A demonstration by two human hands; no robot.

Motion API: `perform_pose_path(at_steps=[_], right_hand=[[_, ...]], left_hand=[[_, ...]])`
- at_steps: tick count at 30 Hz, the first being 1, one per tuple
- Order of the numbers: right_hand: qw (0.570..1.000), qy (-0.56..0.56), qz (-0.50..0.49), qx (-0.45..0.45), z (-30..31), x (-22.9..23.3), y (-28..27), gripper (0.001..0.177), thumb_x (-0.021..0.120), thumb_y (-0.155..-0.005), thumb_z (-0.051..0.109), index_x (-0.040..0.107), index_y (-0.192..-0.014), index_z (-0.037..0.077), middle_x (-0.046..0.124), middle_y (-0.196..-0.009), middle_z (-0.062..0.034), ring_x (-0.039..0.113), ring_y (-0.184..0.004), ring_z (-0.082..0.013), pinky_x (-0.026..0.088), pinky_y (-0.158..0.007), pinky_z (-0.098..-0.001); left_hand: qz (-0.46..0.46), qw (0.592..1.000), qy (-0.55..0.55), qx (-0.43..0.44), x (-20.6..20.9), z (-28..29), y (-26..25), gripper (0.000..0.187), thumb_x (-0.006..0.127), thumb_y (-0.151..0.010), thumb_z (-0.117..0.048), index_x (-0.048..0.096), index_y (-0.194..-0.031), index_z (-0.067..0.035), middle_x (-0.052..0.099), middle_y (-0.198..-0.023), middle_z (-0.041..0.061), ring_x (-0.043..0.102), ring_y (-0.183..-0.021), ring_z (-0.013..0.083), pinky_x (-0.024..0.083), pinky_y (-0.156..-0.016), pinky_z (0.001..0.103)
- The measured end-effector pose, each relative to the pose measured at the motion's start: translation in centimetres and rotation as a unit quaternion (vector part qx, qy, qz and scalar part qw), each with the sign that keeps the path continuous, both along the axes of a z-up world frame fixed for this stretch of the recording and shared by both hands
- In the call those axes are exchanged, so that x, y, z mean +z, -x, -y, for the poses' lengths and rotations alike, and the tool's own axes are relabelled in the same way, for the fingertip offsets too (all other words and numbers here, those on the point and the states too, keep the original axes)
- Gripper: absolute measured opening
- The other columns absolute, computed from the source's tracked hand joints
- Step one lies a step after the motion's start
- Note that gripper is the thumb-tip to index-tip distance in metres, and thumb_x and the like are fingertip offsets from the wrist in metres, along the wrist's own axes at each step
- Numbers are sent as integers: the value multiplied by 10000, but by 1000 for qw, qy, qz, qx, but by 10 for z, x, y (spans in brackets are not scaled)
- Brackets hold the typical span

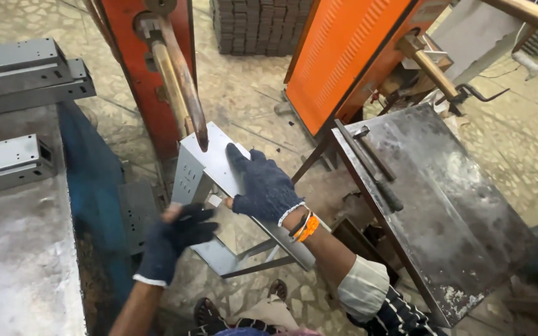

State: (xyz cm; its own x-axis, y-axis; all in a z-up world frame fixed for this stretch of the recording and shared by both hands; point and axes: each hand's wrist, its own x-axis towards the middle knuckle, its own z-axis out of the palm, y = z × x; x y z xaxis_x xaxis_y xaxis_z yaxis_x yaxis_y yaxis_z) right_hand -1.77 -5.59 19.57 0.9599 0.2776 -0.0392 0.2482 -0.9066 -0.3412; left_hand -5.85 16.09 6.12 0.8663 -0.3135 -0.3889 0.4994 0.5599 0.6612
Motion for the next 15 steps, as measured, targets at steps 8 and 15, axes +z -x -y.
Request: perform_pose_path(at_steps=[8, 15], right_hand=[[999, 27, -28, -25, -9, 8, 0, 1165, 838, -631, 558, 285, -1580, 172, 512, -1357, -305, 591, -1157, -482, 520, -913, -548], [1000, 11, 22, -6, -6, -4, -5, 1141, 861, -614, 479, 328, -1570, 161, 512, -1352, -323, 610, -1108, -488, 527, -899, -530]], left_hand=[[119, 951, -260, 113, -31, -38, -25, 452, 490, -969, -154, 506, -1413, -74, 758, -1086, 147, 773, -773, 264, 613, -642, 367], [227, 786, -568, 89, 52, -27, -55, 289, 683, -949, -190, 719, -1210, -69, 760, -845, 177, 716, -642, 222, 541, -616, 362]])
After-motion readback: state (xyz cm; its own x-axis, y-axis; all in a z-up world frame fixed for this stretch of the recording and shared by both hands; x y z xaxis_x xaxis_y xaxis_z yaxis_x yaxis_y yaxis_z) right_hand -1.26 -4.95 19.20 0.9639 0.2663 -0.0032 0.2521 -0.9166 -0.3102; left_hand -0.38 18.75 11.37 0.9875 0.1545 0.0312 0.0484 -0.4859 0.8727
